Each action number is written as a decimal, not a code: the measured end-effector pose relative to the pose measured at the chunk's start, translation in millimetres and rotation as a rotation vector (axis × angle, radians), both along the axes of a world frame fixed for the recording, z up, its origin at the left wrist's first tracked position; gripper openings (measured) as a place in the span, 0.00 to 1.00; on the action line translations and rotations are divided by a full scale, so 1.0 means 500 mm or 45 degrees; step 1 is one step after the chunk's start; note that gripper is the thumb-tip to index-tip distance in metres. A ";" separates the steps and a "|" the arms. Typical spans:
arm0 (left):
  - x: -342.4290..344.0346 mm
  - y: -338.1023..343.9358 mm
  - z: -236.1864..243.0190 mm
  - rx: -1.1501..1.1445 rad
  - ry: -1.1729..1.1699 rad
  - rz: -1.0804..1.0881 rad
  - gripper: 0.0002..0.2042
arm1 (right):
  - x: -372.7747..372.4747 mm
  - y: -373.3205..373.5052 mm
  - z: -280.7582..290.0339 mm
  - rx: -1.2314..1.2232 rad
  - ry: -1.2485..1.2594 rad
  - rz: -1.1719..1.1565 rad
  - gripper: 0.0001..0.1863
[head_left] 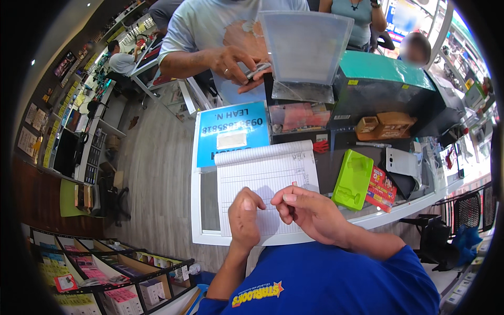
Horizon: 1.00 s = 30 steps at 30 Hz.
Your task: The person disassembles a Samsung smartphone, removes the battery and SIM card, and then reassembles the device. The person then places the phone into a blue plastic bag.
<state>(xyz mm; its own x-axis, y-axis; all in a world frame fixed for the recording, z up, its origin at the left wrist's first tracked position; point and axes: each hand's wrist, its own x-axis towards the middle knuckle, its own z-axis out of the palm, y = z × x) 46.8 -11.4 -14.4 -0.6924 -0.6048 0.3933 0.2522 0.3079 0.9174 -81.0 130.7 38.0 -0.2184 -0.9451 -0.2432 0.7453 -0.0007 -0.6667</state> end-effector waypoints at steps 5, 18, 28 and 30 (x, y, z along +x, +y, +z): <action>0.005 0.006 -0.024 0.131 -0.060 -0.046 0.12 | 0.001 -0.008 -0.016 -0.031 0.013 0.003 0.15; 0.002 0.000 -0.030 0.061 -0.182 -0.111 0.09 | 0.008 -0.021 -0.028 -0.010 0.070 0.019 0.16; 0.001 0.002 -0.018 0.078 -0.189 -0.120 0.07 | 0.004 -0.030 -0.047 0.000 0.152 -0.075 0.15; 0.001 0.002 -0.017 0.084 -0.194 -0.120 0.07 | 0.004 -0.032 -0.051 0.019 0.150 -0.131 0.14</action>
